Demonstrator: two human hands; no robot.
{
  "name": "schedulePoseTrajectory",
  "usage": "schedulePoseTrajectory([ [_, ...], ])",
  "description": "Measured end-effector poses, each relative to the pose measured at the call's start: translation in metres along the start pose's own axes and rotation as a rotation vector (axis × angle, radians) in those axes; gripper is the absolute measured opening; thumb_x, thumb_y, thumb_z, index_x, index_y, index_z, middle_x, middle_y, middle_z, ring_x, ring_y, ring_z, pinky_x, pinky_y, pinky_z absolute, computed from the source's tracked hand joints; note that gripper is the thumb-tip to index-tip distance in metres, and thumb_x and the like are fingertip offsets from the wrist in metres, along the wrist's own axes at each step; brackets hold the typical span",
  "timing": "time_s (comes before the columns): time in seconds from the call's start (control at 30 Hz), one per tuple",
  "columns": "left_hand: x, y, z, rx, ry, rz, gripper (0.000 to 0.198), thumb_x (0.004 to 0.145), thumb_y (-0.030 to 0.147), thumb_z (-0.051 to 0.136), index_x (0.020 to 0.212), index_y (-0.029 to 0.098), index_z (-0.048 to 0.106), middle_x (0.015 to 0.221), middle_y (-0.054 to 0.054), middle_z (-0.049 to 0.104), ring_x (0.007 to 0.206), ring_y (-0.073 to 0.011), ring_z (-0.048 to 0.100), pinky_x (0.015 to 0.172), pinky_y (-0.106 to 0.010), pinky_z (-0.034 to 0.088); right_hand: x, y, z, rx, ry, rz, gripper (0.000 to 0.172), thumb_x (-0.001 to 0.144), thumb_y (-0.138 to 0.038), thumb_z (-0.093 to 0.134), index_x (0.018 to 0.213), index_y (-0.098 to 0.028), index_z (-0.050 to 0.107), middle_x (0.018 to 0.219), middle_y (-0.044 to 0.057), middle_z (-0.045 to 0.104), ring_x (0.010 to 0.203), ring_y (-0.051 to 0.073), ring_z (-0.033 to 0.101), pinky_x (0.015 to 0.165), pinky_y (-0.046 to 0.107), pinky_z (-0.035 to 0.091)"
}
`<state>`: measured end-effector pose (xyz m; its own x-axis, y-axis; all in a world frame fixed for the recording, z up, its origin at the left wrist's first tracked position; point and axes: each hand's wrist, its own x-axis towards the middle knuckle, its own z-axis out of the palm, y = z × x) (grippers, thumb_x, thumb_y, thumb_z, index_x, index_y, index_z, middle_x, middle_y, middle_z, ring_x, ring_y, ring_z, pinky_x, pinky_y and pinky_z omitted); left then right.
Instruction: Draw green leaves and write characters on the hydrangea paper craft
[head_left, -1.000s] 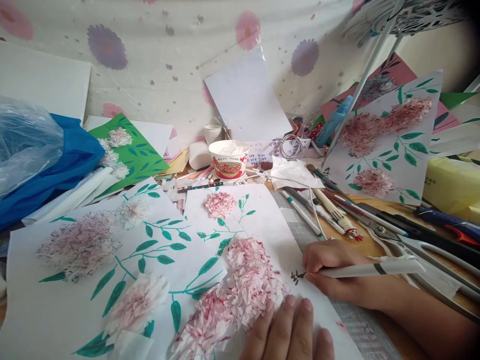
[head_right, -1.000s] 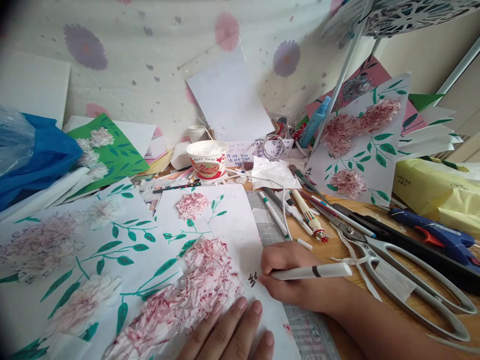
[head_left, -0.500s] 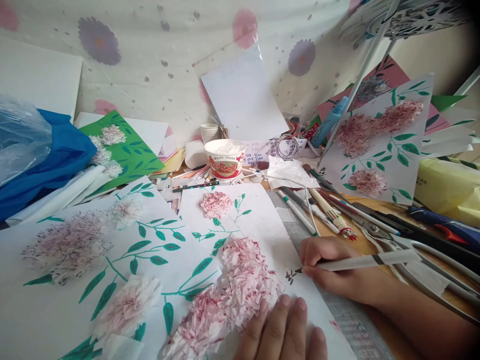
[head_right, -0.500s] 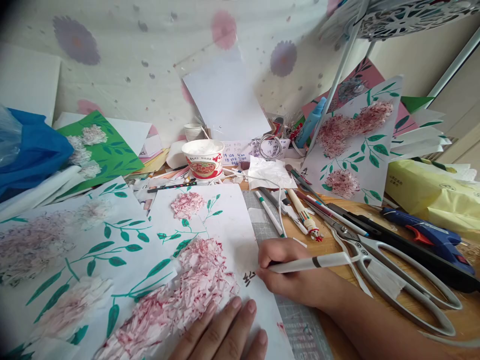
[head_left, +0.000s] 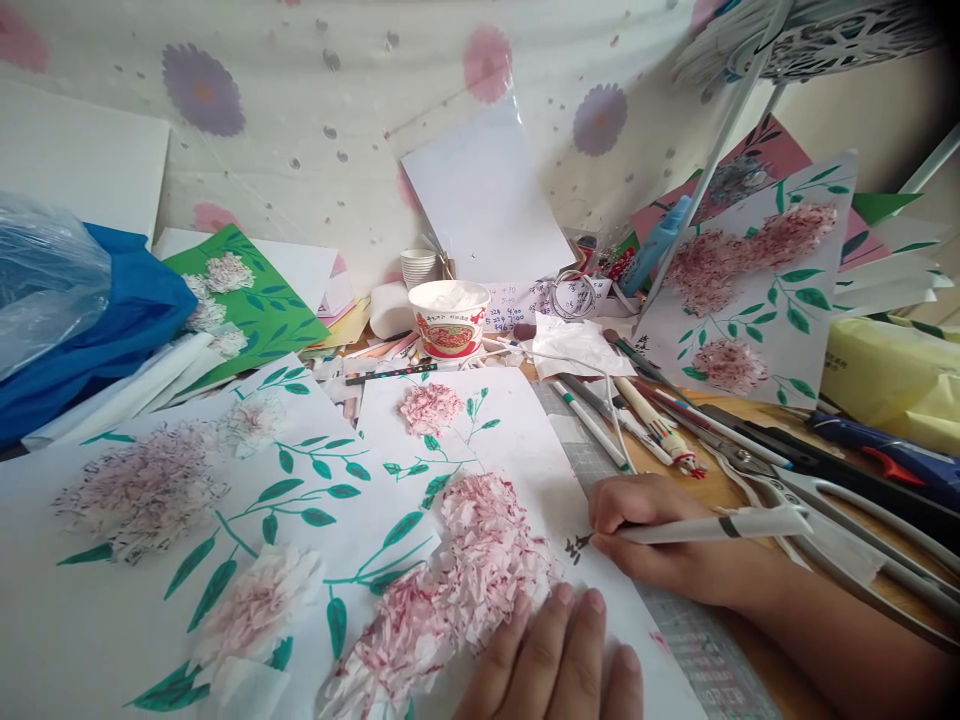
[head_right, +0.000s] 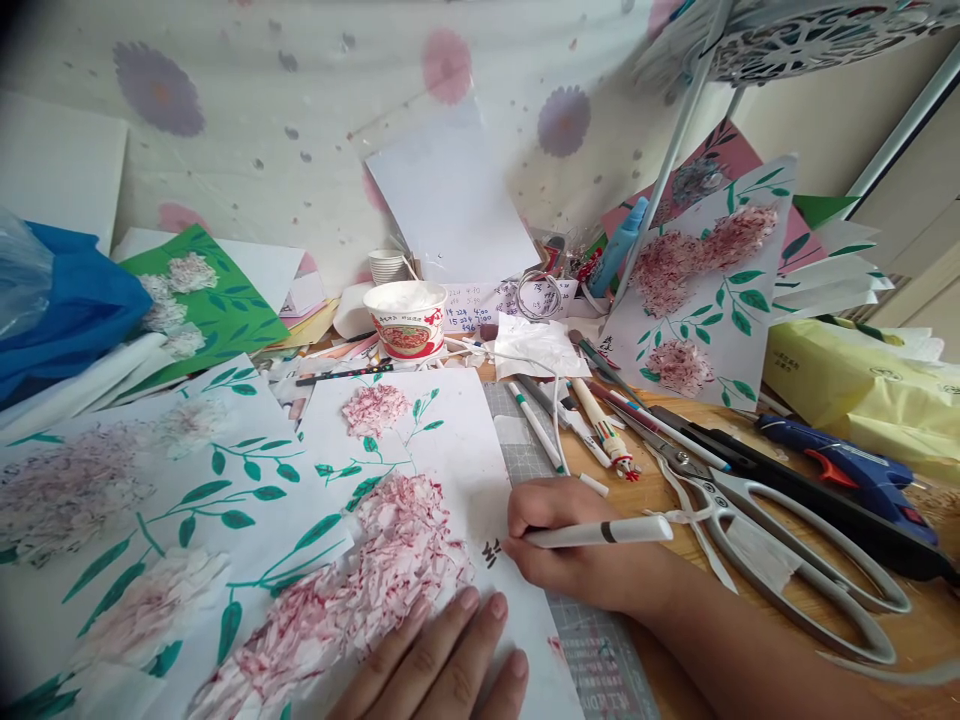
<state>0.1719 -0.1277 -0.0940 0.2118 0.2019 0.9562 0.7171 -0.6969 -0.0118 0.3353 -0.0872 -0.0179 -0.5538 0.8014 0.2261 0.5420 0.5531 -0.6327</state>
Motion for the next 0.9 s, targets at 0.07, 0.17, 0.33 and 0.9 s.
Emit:
schedulePoseTrajectory([
  [0.07, 0.0008, -0.0007, -0.0012, 0.004, -0.009, 0.016, 0.019, 0.083, 0.022, 0.039, 0.076, 0.026, 0.056, 0.083, 0.007, 0.065, 0.091, -0.0097, 0.056, 0.098, -0.029, 0.03, 0.0006, 0.0009, -0.0001, 0.005, 0.0, -0.013, 0.019, 0.08, -0.021, 0.045, 0.062, -0.017, 0.041, 0.059, 0.0, 0.046, 0.055, 0.012, 0.044, 0.051, 0.023, 0.035],
  [0.17, 0.0014, -0.0013, -0.0025, 0.011, -0.019, 0.037, 0.019, 0.083, 0.022, 0.039, 0.076, 0.026, 0.057, 0.084, 0.007, 0.065, 0.09, -0.0101, 0.056, 0.099, -0.031, 0.03, 0.0014, 0.0009, -0.0001, 0.007, -0.005, -0.016, 0.018, 0.08, -0.021, 0.045, 0.062, -0.017, 0.041, 0.06, -0.001, 0.046, 0.055, 0.011, 0.044, 0.051, 0.023, 0.035],
  [0.33, 0.0009, -0.0022, -0.0036, 0.006, -0.034, 0.042, 0.014, 0.081, 0.023, 0.043, 0.077, 0.027, 0.057, 0.086, 0.008, 0.064, 0.091, -0.0104, 0.056, 0.098, -0.031, 0.03, 0.0021, -0.0023, -0.0005, -0.012, -0.008, -0.005, 0.017, 0.078, -0.019, 0.045, 0.061, -0.017, 0.04, 0.059, 0.0, 0.047, 0.055, 0.011, 0.044, 0.051, 0.023, 0.035],
  [0.9, -0.0004, 0.0026, 0.0011, -0.001, 0.011, -0.023, 0.022, 0.083, 0.02, 0.038, 0.073, 0.026, 0.057, 0.082, 0.007, 0.065, 0.092, -0.0096, 0.056, 0.096, -0.028, 0.031, -0.0033, -0.0006, -0.0021, 0.122, 0.0, 0.056, 0.017, 0.078, -0.022, 0.047, 0.063, -0.017, 0.042, 0.059, 0.0, 0.047, 0.056, 0.012, 0.045, 0.052, 0.023, 0.036],
])
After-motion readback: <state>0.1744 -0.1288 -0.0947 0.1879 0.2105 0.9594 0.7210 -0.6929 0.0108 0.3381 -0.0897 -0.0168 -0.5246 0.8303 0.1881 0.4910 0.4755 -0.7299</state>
